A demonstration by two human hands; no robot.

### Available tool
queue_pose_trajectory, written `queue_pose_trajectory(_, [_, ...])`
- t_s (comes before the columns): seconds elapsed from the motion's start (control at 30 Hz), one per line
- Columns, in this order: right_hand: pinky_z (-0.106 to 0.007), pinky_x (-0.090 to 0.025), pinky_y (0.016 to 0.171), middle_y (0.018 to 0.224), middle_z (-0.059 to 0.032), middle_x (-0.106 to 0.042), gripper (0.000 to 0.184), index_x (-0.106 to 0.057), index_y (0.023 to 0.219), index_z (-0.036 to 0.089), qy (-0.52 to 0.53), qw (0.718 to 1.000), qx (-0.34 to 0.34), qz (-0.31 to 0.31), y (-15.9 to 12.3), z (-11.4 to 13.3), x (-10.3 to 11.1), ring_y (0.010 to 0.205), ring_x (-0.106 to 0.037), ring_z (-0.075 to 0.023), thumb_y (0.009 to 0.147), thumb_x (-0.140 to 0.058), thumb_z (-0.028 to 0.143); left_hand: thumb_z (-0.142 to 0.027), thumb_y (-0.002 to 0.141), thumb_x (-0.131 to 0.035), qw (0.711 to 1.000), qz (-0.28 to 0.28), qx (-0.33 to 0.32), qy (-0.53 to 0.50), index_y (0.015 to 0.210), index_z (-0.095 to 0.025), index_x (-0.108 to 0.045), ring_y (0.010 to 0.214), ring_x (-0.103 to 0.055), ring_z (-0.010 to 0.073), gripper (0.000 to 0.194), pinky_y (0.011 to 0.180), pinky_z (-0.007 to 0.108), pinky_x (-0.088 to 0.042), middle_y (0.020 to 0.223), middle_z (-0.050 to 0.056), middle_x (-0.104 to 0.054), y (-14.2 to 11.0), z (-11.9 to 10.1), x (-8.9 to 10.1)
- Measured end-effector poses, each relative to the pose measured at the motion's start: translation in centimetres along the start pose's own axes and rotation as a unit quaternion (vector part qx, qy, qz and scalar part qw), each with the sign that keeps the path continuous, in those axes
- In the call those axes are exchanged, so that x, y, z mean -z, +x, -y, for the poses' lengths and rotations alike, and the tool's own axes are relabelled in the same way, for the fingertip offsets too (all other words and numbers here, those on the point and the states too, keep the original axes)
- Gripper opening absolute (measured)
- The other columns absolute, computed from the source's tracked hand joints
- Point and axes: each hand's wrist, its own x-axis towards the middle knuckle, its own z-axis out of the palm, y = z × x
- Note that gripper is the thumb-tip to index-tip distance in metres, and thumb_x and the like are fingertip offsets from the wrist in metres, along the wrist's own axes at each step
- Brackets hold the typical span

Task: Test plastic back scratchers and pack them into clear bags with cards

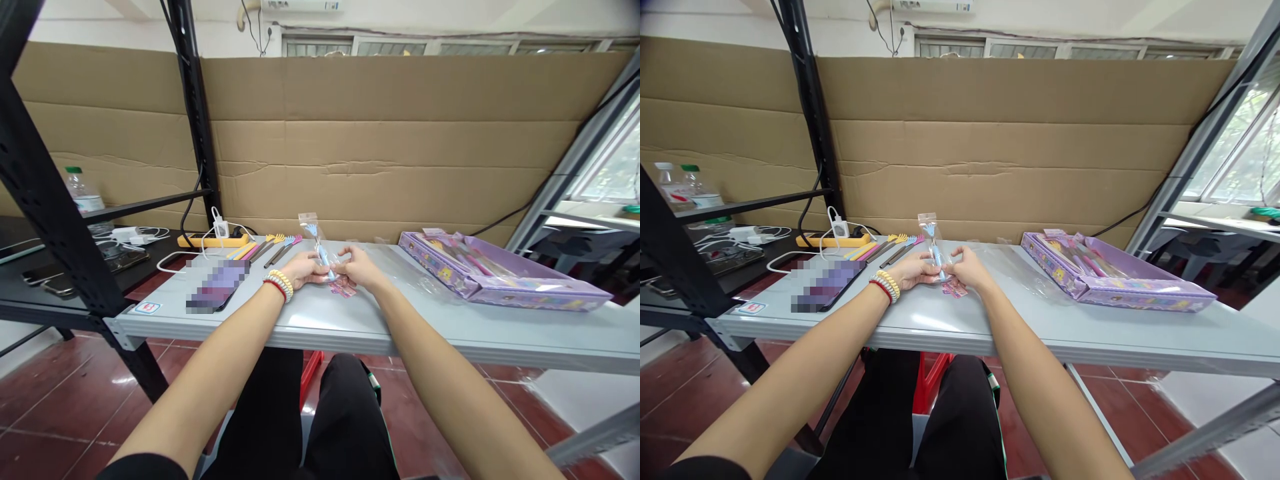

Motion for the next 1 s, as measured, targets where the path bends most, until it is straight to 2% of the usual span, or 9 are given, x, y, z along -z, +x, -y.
queue_pose_trajectory(0.1, [-0.020,-0.030,0.042,0.043,0.0087,-0.046,0.025,-0.049,0.083,0.020,-0.074,0.986,0.141,-0.041,0.1,-0.2,-0.2,0.040,-0.041,-0.0088,0.064,-0.063,0.028,0.005,0.065,-0.064,1.000,-0.004,-0.003,0.004,0.079,-0.012,-0.057,0.057,-0.061,0.0099,0.023,0.051,0.017,-0.053,0.068,0.003,-0.062,0.0,-0.2,0.2])
queue_pose_trajectory(0.17, [-0.020,-0.030,0.045,0.047,0.0061,-0.046,0.018,-0.054,0.075,0.018,-0.112,0.975,0.188,-0.033,0.1,-0.1,-0.3,0.044,-0.040,-0.0082,0.069,-0.060,0.033,0.005,0.066,-0.062,1.000,-0.004,-0.006,0.009,0.076,-0.012,-0.056,0.056,-0.060,0.0090,0.021,0.049,0.016,-0.053,0.065,0.002,-0.060,0.0,-0.3,0.3])
queue_pose_trajectory(0.2, [-0.021,-0.030,0.046,0.049,0.0042,-0.048,0.021,-0.056,0.070,0.016,-0.122,0.973,0.192,-0.025,0.0,-0.1,-0.3,0.046,-0.041,-0.0083,0.071,-0.058,0.038,0.006,0.066,-0.061,1.000,-0.007,-0.006,0.011,0.075,-0.012,-0.055,0.056,-0.060,0.0088,0.021,0.049,0.016,-0.052,0.065,0.001,-0.060,0.0,-0.3,0.4])
queue_pose_trajectory(0.33, [-0.022,-0.030,0.046,0.049,0.0005,-0.052,0.042,-0.056,0.060,0.015,-0.157,0.973,0.167,0.002,-0.5,0.3,-0.2,0.047,-0.043,-0.0093,0.073,-0.054,0.055,0.006,0.064,-0.060,0.999,-0.022,-0.006,0.029,0.075,-0.013,-0.055,0.057,-0.060,0.0092,0.022,0.050,0.017,-0.052,0.064,0.001,-0.059,0.1,-0.4,0.4])
queue_pose_trajectory(0.5, [-0.023,-0.031,0.047,0.042,0.0015,-0.050,0.049,-0.051,0.058,0.017,-0.222,0.968,0.120,0.008,-1.0,0.7,-0.4,0.041,-0.044,-0.0097,0.071,-0.054,0.065,0.002,0.061,-0.063,0.995,-0.014,-0.046,0.087,0.088,-0.013,-0.059,0.057,-0.061,0.0117,0.031,0.052,0.022,-0.053,0.064,0.002,-0.062,-0.2,-0.2,0.1])
queue_pose_trajectory(0.7, [-0.024,-0.026,0.047,0.047,0.0011,-0.050,0.053,-0.047,0.056,0.019,-0.332,0.936,0.112,-0.020,-0.5,0.1,-0.5,0.047,-0.041,-0.0099,0.056,-0.063,0.070,-0.015,0.067,-0.068,0.993,0.007,-0.077,0.089,0.080,-0.012,-0.058,0.047,-0.057,0.0109,0.017,0.051,0.026,-0.050,0.062,0.002,-0.061,-0.4,-0.5,-0.3])
queue_pose_trajectory(0.83, [-0.024,-0.025,0.048,0.050,0.0005,-0.051,0.049,-0.048,0.057,0.019,-0.351,0.929,0.119,-0.023,-0.2,-0.2,-0.5,0.049,-0.041,-0.0100,0.060,-0.062,0.066,-0.019,0.069,-0.067,0.995,0.021,-0.071,0.061,0.072,-0.014,-0.053,0.049,-0.058,0.0118,0.016,0.057,0.029,-0.053,0.060,0.001,-0.057,-0.5,-0.7,-0.2])
queue_pose_trajectory(1.0, [-0.023,-0.030,0.050,0.050,0.0000,-0.055,0.035,-0.049,0.056,0.018,-0.328,0.940,0.094,-0.014,-0.2,-0.1,-0.4,0.050,-0.045,-0.0104,0.071,-0.057,0.049,-0.023,0.071,-0.063,0.993,0.019,-0.067,0.092,0.076,-0.013,-0.057,0.054,-0.062,0.0136,0.012,0.052,0.025,-0.052,0.071,0.006,-0.064,-0.4,-0.8,0.0])
